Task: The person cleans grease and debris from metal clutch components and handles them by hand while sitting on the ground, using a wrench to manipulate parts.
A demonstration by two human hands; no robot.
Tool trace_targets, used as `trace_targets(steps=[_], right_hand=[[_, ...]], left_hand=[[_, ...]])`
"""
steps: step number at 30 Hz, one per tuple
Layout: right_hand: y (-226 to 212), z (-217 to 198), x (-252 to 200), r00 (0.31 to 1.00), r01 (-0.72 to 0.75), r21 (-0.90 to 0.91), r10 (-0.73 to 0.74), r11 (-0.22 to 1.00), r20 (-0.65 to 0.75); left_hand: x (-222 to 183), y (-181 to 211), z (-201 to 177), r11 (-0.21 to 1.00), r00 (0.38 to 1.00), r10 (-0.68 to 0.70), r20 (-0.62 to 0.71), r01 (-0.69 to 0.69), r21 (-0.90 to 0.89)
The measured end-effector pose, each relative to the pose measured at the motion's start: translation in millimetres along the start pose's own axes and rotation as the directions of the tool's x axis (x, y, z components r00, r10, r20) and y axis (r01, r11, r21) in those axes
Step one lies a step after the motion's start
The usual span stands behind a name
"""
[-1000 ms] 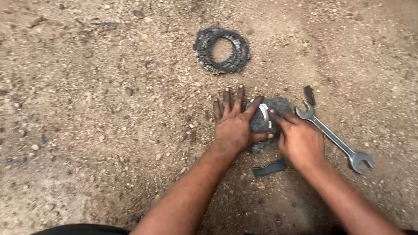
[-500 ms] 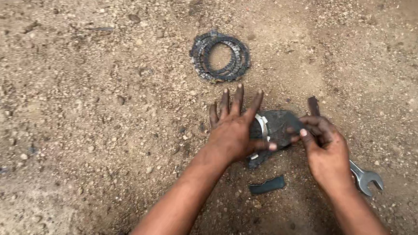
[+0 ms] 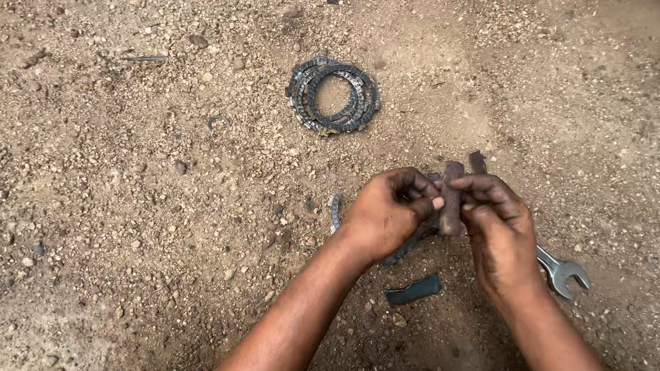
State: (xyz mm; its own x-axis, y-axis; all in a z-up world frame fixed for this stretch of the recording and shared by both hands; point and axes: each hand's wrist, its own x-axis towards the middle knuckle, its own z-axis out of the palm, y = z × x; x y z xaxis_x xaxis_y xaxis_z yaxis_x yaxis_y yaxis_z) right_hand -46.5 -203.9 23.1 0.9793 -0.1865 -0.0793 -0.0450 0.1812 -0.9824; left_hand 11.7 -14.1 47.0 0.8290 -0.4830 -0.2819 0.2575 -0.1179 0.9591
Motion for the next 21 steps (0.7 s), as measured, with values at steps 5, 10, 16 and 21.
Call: trace_targets(steps=[5,10,16,21], right_hand=[[-1.9,5.0,-0.6,1.0,0.027,-0.084,-0.025,0.996,0.014],[-8.9,21.2,-0.1,0.999,0.035,-0.204,-0.042,0.978,-0.032],[-3.6,16.0,6.6,0.992,-0.032,-0.512,-0.036,0.859,-0.121],[13.8,14.0,14.6,0.986,0.109,-0.824,-0.164,0.556,0.019]], left_hand=[[5.3,-11.7,2.1,0.992,0.995,-0.1,0.002,0.1,-0.077],[12.1,-21.7,5.8,0.977,0.996,-0.091,0.009,0.091,-0.195],[7.7,-17.5,-7.1,0.948,0.963,-0.129,-0.236,0.189,0.256],[-2.5,-18.1,-14.4,0.578,0.954,0.152,-0.258,0.126,0.806]])
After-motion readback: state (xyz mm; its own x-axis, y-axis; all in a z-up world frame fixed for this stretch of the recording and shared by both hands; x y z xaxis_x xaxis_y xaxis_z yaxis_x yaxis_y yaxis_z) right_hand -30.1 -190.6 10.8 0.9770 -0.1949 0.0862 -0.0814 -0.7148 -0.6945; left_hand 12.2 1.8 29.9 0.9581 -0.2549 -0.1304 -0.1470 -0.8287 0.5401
